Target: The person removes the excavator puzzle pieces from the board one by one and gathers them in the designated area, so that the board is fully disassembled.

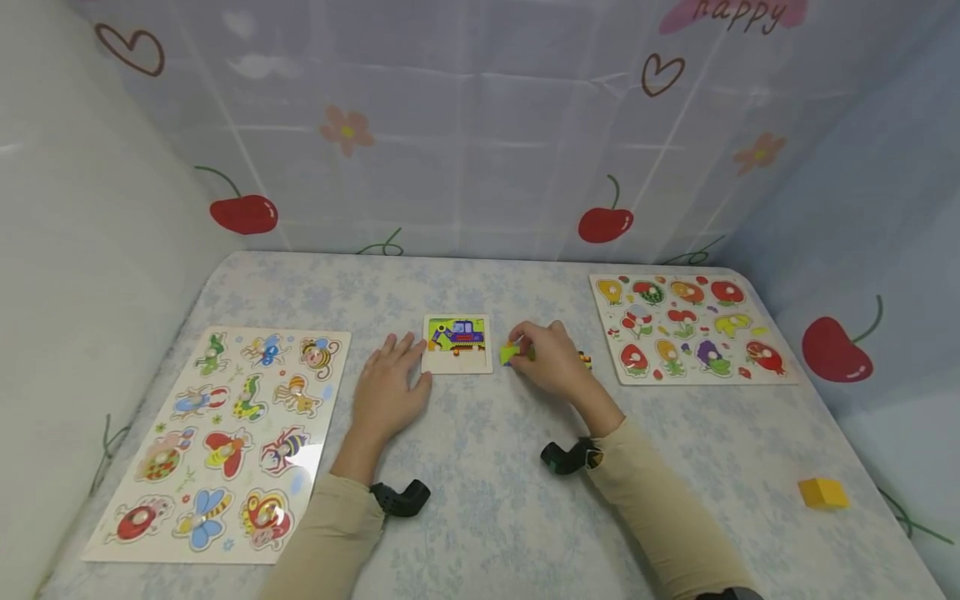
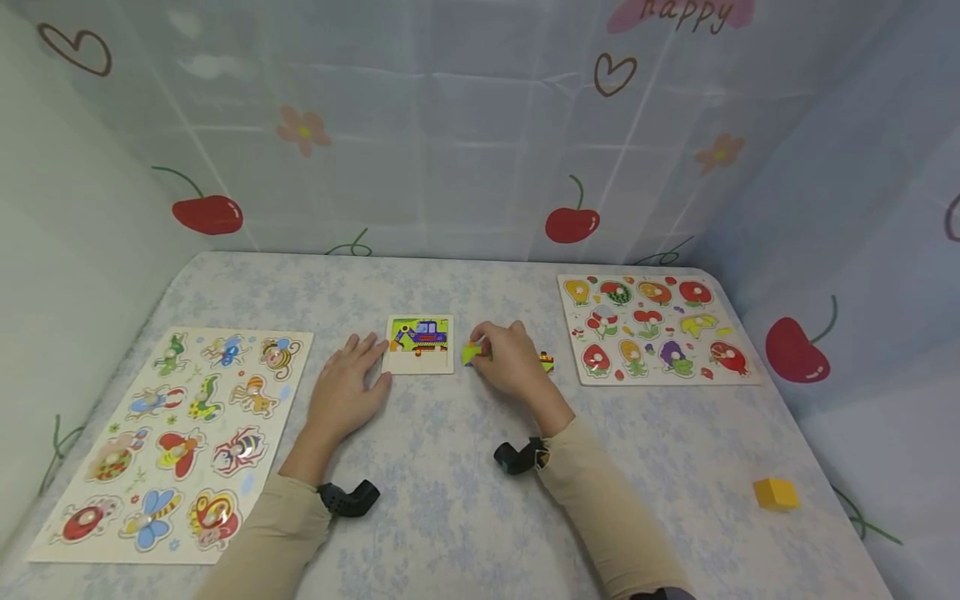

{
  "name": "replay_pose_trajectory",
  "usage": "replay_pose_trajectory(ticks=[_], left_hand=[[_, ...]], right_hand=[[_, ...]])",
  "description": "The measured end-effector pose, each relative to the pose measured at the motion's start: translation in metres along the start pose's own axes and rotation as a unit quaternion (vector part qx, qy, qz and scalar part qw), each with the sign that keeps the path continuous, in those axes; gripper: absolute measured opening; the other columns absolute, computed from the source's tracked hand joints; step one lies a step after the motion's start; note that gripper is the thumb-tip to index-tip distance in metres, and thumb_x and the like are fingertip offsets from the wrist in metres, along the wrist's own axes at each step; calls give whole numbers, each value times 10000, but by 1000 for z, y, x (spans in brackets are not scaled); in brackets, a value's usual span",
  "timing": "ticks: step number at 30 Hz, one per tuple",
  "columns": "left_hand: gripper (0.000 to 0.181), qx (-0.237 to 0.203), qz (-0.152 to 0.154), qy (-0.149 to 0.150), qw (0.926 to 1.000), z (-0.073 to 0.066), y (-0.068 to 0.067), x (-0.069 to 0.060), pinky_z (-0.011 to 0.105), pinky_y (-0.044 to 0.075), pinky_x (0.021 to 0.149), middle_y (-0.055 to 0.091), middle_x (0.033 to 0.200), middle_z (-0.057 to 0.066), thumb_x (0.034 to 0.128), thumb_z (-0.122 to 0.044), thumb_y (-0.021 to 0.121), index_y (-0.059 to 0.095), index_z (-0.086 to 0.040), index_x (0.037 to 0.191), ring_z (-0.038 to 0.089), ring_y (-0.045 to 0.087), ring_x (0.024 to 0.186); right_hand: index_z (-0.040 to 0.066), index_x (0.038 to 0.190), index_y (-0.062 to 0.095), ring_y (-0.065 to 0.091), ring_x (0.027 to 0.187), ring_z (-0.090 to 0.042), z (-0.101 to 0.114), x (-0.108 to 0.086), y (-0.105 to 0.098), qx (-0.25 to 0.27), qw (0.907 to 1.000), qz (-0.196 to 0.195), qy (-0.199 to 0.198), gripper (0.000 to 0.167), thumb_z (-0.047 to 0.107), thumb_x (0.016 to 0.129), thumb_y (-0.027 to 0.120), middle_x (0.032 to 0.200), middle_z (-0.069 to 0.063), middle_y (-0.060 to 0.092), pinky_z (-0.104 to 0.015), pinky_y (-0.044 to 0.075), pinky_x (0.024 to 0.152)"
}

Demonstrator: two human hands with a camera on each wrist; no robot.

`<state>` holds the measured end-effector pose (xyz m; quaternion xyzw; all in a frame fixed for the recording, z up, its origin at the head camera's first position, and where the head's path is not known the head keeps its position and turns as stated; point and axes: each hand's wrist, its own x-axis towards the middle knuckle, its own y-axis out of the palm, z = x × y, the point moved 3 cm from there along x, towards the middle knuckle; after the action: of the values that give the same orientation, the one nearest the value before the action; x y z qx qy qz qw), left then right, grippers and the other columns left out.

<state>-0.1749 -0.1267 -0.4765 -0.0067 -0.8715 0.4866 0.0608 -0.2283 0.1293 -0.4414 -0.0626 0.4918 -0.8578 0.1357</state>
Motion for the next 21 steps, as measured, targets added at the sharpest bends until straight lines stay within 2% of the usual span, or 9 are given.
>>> replay_pose_trajectory(ticks=[8,11,16,21], left_hand=[[554,63,-24,18,10000,-1,1,1,507,183,1252,377,1596,43,960,-375,531,489,-191,1481,299,222,1532],[553,70,-41,25,10000,-1,1,1,512,185,1250,378,1595,48,958,-372,532,492,-189,1479,305,222,1531],[561,41,-42,22,10000,-1,2,1,508,186,1251,375,1598,47,954,-385,532,491,-194,1479,295,217,1534],[574,124,-51,26,9999,-1,3,1,525,184,1247,366,1602,59,953,-402,526,477,-197,1486,311,219,1531]], right_hand=[[179,1090,706,438,944,-228,3,0,-2,-707,9972,-89,-218,217,266,894,741,1092,-16,650,-349,392,773],[179,1103,710,447,958,-234,4,0,-2,-765,9966,-124,-283,217,271,907,722,1135,-20,645,-363,412,792],[168,1202,685,473,1001,-234,7,3,0,-650,9973,-158,-300,309,304,925,700,1182,-25,638,-386,445,856],[180,1282,652,455,1017,-223,15,7,4,-725,9966,-114,-374,376,328,938,685,1244,-6,611,-370,435,836]])
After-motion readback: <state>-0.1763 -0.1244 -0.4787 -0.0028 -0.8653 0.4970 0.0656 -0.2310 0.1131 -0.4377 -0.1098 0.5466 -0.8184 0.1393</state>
